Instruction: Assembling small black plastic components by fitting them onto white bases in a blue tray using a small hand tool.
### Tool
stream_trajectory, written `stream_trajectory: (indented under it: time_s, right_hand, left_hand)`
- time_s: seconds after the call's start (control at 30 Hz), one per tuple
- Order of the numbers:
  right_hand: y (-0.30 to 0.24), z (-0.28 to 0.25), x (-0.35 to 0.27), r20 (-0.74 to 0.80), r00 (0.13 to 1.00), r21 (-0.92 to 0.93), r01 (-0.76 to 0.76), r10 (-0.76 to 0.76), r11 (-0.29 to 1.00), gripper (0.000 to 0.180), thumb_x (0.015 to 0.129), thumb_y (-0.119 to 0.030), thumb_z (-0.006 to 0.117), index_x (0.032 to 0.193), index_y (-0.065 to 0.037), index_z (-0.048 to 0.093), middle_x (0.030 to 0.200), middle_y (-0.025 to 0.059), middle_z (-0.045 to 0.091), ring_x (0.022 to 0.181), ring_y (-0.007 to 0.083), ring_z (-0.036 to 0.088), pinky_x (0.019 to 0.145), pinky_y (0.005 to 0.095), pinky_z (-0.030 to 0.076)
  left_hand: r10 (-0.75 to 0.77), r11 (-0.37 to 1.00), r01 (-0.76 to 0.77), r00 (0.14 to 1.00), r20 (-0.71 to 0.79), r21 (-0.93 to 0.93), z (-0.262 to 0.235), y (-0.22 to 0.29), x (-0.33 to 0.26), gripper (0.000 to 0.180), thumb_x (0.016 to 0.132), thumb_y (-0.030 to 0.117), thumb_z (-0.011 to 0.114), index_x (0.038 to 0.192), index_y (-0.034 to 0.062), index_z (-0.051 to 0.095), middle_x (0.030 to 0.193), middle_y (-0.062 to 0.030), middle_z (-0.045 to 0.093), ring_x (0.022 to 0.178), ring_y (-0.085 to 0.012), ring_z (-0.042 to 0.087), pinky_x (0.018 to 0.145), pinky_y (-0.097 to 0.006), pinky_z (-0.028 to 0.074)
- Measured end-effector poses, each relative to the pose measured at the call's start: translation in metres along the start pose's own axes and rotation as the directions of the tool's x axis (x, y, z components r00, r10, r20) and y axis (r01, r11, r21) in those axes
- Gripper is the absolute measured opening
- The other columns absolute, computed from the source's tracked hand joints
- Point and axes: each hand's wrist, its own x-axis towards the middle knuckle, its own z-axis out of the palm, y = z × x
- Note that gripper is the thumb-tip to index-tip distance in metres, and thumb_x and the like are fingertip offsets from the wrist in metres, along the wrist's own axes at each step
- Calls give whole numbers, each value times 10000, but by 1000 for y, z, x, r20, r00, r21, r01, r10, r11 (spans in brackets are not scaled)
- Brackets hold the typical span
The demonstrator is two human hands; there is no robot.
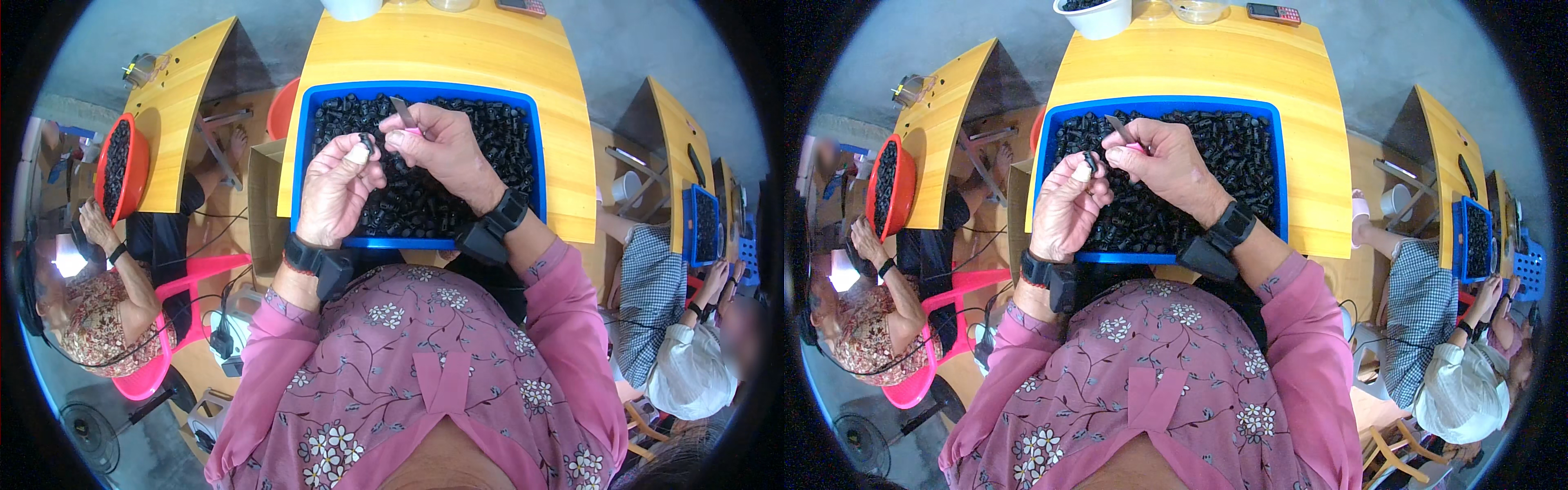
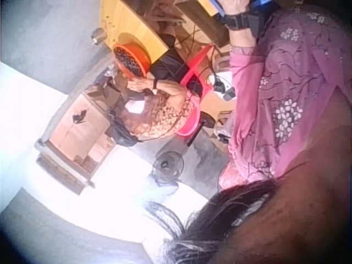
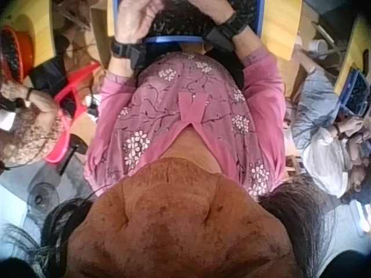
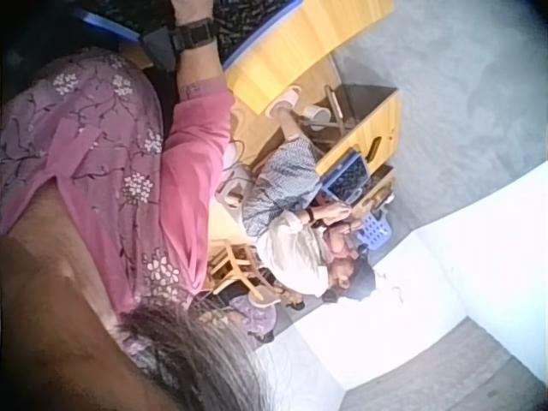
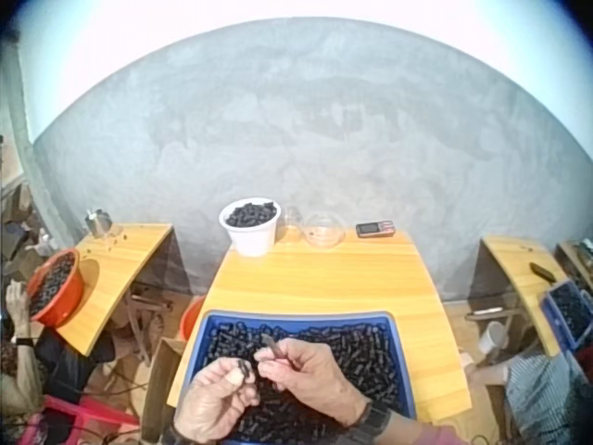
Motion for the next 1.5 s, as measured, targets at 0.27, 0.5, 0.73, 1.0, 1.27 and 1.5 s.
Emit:
stream_trajectory:
  time_s: [0.27,0.5,0.73,1.0,1.27,1.5]
  right_hand:
    - [1,2,1,52,997,-95,69,-65,993,165,890,-93,684,1017,12,690,869,22,700,765,42,595,699,219,510]
    - [9,1,2,5,995,23,96,-96,995,122,888,-66,674,977,13,698,842,6,688,752,42,585,685,211,496]
    - [10,2,3,26,990,-65,140,-138,988,127,878,-50,668,988,2,703,842,15,683,743,47,583,688,213,495]
    - [6,4,4,34,984,-163,177,-174,971,155,885,-67,663,1010,18,698,840,53,636,766,92,609,692,246,500]
    - [0,6,-1,116,943,-399,331,-310,855,211,892,-102,653,1065,19,668,820,137,609,716,254,624,653,328,504]
    - [4,9,0,155,898,-458,434,-411,776,168,878,-120,674,999,-4,679,800,120,599,709,280,613,639,349,511]
  left_hand:
    - [-42,999,41,998,44,30,-2,-2,-1,129,965,130,608,1067,50,610,893,-65,660,729,-137,618,684,-300,513]
    - [-159,987,160,987,24,-22,2,5,-1,151,977,135,581,1095,40,591,952,-87,671,769,-147,647,721,-310,544]
    - [-173,972,184,981,90,-143,-4,2,2,183,961,92,587,1125,12,575,953,-68,619,788,-123,581,745,-272,501]
    - [-225,964,232,972,62,-132,-4,3,1,151,955,81,592,1089,12,592,958,-68,620,784,-119,573,738,-262,493]
    - [-126,947,141,990,70,-289,-12,0,5,141,943,39,587,1079,4,595,978,-74,629,811,-148,581,769,-270,506]
    - [-108,932,122,992,58,-342,-12,-1,4,127,934,7,579,1060,8,596,989,-97,645,840,-169,602,787,-285,514]
